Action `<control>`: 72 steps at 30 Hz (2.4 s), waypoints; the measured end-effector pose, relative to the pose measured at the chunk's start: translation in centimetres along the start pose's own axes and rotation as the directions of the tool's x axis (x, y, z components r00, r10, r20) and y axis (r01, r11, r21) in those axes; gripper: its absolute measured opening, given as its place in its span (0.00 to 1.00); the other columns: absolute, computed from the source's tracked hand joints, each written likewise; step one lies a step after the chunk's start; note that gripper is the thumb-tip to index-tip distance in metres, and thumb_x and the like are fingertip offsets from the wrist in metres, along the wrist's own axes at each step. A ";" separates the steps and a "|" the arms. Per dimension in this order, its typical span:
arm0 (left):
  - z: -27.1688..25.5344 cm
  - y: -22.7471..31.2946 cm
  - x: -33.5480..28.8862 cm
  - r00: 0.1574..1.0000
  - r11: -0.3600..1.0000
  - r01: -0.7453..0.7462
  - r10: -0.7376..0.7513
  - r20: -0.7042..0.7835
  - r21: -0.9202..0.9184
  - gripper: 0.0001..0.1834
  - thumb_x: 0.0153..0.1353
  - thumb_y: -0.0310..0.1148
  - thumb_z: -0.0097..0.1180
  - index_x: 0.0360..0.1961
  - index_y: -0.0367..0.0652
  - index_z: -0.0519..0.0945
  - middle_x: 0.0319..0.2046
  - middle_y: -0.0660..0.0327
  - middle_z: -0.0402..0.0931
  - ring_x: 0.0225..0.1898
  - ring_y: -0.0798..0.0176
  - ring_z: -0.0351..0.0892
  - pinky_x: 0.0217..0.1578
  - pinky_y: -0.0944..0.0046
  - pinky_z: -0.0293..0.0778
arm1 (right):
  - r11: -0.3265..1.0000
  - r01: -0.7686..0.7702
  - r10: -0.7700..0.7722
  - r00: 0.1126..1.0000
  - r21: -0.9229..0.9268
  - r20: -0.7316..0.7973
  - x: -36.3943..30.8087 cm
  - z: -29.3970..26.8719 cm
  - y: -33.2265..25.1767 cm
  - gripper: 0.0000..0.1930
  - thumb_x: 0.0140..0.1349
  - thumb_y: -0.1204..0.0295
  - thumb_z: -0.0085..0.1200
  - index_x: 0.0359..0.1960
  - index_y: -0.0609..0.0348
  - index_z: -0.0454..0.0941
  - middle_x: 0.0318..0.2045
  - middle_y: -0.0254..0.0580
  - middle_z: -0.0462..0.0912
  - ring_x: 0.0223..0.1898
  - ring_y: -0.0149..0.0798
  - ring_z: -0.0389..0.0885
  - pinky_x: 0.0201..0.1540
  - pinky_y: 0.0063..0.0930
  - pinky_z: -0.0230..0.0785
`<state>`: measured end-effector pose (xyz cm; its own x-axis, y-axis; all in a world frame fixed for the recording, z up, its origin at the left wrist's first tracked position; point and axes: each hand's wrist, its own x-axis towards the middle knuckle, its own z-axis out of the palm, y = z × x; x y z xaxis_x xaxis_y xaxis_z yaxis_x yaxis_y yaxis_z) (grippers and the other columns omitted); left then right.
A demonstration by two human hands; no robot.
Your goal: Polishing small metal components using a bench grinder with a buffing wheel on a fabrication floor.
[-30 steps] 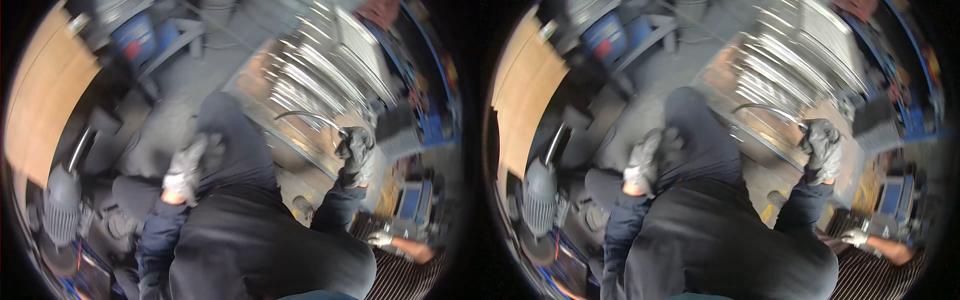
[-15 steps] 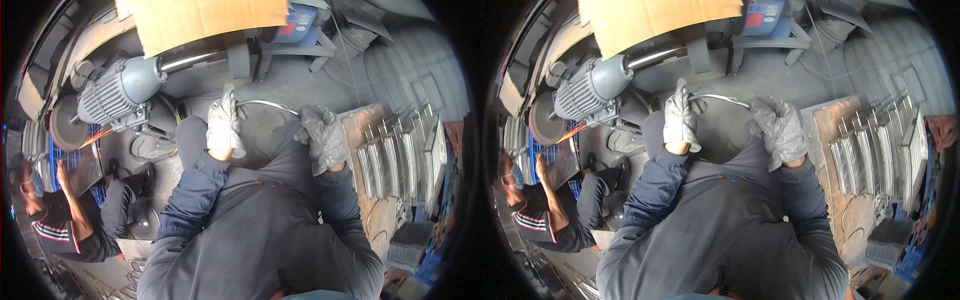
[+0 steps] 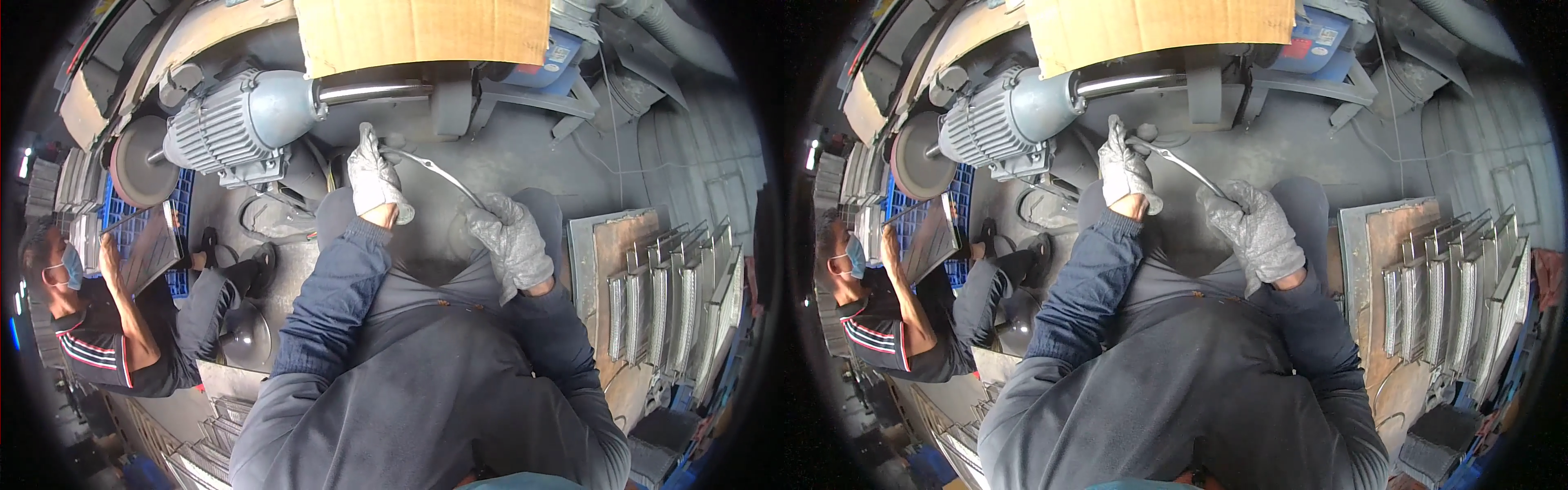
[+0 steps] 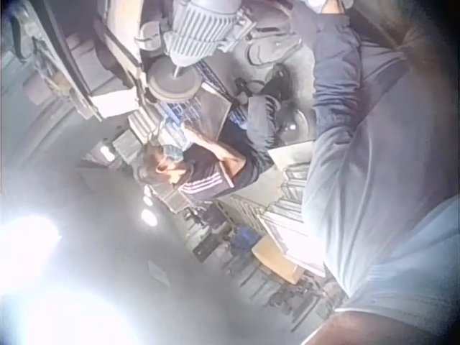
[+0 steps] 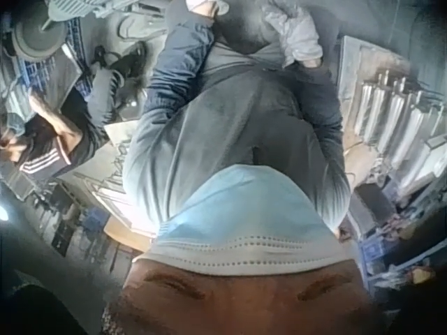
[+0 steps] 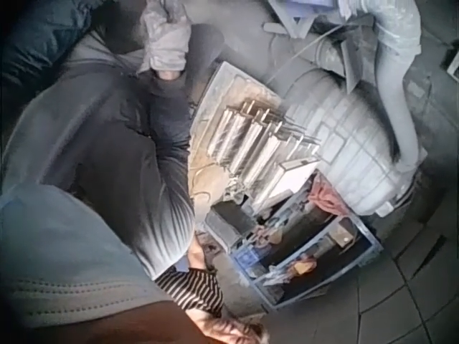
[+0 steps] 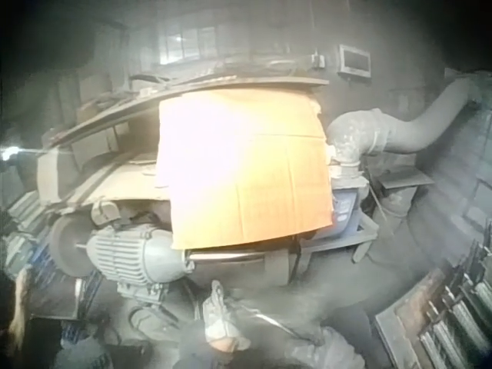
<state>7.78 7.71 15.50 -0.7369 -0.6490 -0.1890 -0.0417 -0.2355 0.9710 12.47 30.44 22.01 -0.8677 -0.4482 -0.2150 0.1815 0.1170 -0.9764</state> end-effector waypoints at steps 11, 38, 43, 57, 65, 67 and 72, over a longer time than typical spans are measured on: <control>-2.9 -4.6 5.6 0.984 0.948 -0.134 0.162 0.075 -0.290 0.24 0.78 0.45 0.47 0.54 0.32 0.79 0.39 0.50 0.87 0.42 0.58 0.86 0.53 0.61 0.79 | 0.981 0.145 -0.138 0.988 -0.128 0.065 2.2 2.1 0.7 0.13 0.69 0.72 0.62 0.53 0.62 0.85 0.43 0.38 0.88 0.44 0.29 0.83 0.49 0.25 0.76; 7.0 -12.5 7.1 0.712 0.555 0.700 -0.588 0.383 -0.449 0.30 0.70 0.66 0.50 0.54 0.51 0.78 0.53 0.52 0.81 0.54 0.45 0.80 0.53 0.34 0.71 | 0.945 -0.095 -0.002 0.956 -0.314 -0.295 6.1 0.3 5.3 0.12 0.71 0.66 0.62 0.45 0.63 0.84 0.32 0.38 0.85 0.33 0.29 0.78 0.38 0.28 0.74; 9.9 -13.2 7.9 0.673 0.480 0.732 -0.618 0.405 -0.484 0.28 0.70 0.65 0.51 0.41 0.50 0.82 0.42 0.57 0.86 0.43 0.49 0.81 0.44 0.40 0.75 | 0.897 0.007 -0.126 0.962 -0.441 -0.240 7.2 -0.9 5.5 0.14 0.70 0.63 0.62 0.45 0.61 0.84 0.35 0.48 0.87 0.34 0.47 0.85 0.39 0.37 0.75; 11.8 -26.9 12.5 0.458 0.250 0.867 -0.740 0.493 -0.430 0.33 0.75 0.60 0.43 0.66 0.47 0.76 0.63 0.57 0.78 0.63 0.48 0.75 0.64 0.43 0.71 | 0.845 -0.158 -0.044 0.932 -0.510 -0.360 11.0 -1.4 6.1 0.16 0.70 0.61 0.62 0.47 0.63 0.84 0.38 0.55 0.87 0.40 0.47 0.85 0.45 0.36 0.75; 8.5 -39.0 15.5 0.562 0.394 0.824 -0.657 0.502 -0.407 0.30 0.79 0.52 0.34 0.59 0.41 0.82 0.59 0.58 0.82 0.59 0.54 0.80 0.65 0.53 0.71 | 0.892 -0.192 0.036 0.933 -0.409 -0.359 12.6 -1.6 6.0 0.19 0.71 0.56 0.58 0.46 0.62 0.84 0.43 0.59 0.86 0.46 0.63 0.83 0.47 0.44 0.75; 9.5 -39.4 17.6 0.568 0.395 0.819 -0.657 0.495 -0.415 0.31 0.79 0.53 0.34 0.60 0.41 0.82 0.60 0.58 0.81 0.59 0.54 0.80 0.65 0.53 0.71 | 0.687 -0.157 -0.116 0.940 -0.709 -0.320 13.9 -1.1 5.6 0.20 0.70 0.53 0.58 0.46 0.61 0.84 0.43 0.57 0.87 0.46 0.62 0.83 0.47 0.45 0.75; 11.4 -44.1 11.0 0.551 0.370 0.830 -0.655 0.517 -0.417 0.34 0.79 0.56 0.32 0.62 0.41 0.79 0.62 0.59 0.79 0.61 0.54 0.78 0.66 0.52 0.70 | 0.639 -0.207 -0.128 0.921 -0.741 -0.368 12.4 -1.5 3.8 0.22 0.69 0.51 0.58 0.46 0.60 0.84 0.41 0.58 0.87 0.45 0.63 0.84 0.45 0.48 0.76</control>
<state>-6.19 19.17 -27.70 -0.7273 0.1704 -0.6648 -0.3460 -0.9276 0.1408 1.69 26.71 15.66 -0.9926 -0.1020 -0.0655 -0.0474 0.8241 -0.5644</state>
